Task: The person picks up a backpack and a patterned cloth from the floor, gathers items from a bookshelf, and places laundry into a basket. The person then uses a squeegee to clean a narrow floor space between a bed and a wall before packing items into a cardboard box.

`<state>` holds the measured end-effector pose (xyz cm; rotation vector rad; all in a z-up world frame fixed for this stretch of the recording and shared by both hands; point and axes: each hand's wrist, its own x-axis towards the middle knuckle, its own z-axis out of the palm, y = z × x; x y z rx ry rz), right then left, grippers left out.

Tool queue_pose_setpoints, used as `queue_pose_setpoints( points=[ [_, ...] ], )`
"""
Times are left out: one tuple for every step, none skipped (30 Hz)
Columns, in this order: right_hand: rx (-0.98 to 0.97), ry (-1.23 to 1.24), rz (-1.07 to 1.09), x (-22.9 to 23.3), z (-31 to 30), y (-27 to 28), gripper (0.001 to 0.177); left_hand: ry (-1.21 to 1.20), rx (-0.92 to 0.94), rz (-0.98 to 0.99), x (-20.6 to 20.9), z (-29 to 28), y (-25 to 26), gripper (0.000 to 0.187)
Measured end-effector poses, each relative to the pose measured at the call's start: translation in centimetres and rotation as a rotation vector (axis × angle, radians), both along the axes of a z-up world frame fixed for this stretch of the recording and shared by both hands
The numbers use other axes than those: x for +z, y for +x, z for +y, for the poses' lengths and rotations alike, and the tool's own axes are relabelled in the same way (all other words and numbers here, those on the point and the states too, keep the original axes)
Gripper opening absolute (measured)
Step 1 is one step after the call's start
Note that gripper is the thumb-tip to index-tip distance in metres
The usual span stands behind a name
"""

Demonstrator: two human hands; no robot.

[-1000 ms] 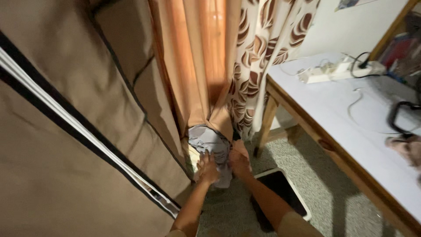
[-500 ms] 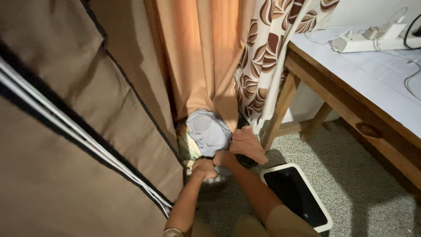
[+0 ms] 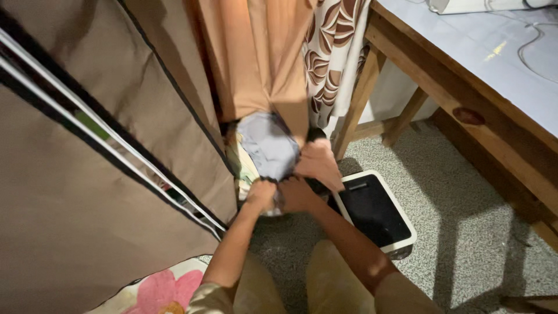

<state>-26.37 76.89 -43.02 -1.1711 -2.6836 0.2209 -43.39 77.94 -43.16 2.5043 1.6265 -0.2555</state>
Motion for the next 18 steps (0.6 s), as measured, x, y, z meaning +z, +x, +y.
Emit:
queue_pose_setpoints(
  points=[
    [0.000, 0.001, 0.004, 0.5, -0.9, 0.1, 0.049, 0.001, 0.000, 0.004, 0.1, -0.9, -0.1, 0.029],
    [-0.019, 0.036, -0.027, 0.6, -2.5, 0.3, 0.048, -0.005, -0.031, -0.032, 0.0, -2.3, -0.2, 0.023],
    [-0.037, 0.070, -0.057, 0.7, -3.8, 0.4, 0.049, -0.011, -0.061, -0.067, 0.1, -3.6, -0.2, 0.018],
    [-0.037, 0.067, -0.058, 0.9, -5.0, 0.7, 0.049, -0.014, -0.061, -0.068, 0.2, -4.8, 0.0, 0.018],
    [-0.075, -0.077, -0.074, 1.1, -6.4, 1.1, 0.040, 0.001, -0.084, -0.079, 0.4, -6.1, 0.2, 0.018],
    [-0.112, -0.218, -0.090, 1.5, -7.2, 1.2, 0.033, 0.019, -0.107, -0.089, 1.0, -6.8, 0.3, 0.018],
    [-0.113, -0.218, -0.090, 2.0, -7.9, 1.3, 0.033, 0.019, -0.108, -0.089, 1.8, -7.3, 0.3, 0.018],
    [-0.088, -0.239, -0.077, 2.4, -8.7, 1.6, 0.030, -0.034, -0.127, -0.054, 2.6, -7.9, 0.4, 0.019],
    [-0.063, -0.260, -0.064, 3.0, -9.2, 2.0, 0.027, -0.087, -0.145, -0.019, 3.6, -8.7, 0.5, 0.020],
    [-0.069, -0.256, -0.065, 3.9, -9.2, 2.6, 0.027, -0.083, -0.151, -0.020, 4.6, -8.9, 0.5, 0.020],
    [-0.015, -0.285, 0.127, 4.8, -9.1, 3.5, 0.031, -0.201, -0.108, -0.033, 5.5, -8.9, 0.3, 0.029],
    [0.038, -0.313, 0.319, 5.4, -9.2, 4.4, 0.035, -0.321, -0.066, -0.044, 6.0, -8.8, 0.3, 0.039],
    [-0.151, -0.160, 0.317, 5.7, -9.3, 5.2, 0.035, -0.319, -0.074, -0.044, 6.4, -8.2, 0.3, 0.039],
    [-0.336, -0.009, 0.311, 5.7, -9.3, 6.2, 0.035, -0.289, -0.073, -0.248, 6.7, -7.5, 0.3, 0.045],
    [-0.340, -0.008, 0.310, 5.4, -9.1, 7.5, 0.035, -0.258, -0.070, -0.451, 6.8, -7.1, 0.3, 0.051],
    [-0.445, -0.106, 0.245, 4.7, -8.8, 8.9, 0.047, -0.263, -0.073, -0.452, 7.0, -6.6, 0.5, 0.051],
    [-0.549, -0.204, 0.179, 3.7, -8.4, 10.3, 0.059, -0.133, -0.018, -0.514, 7.6, -5.6, 0.7, 0.056],
    [-0.654, -0.301, 0.114, 2.6, -8.0, 11.6, 0.073, -0.003, 0.038, -0.569, 8.2, -5.1, 0.9, 0.062]
  ],
)
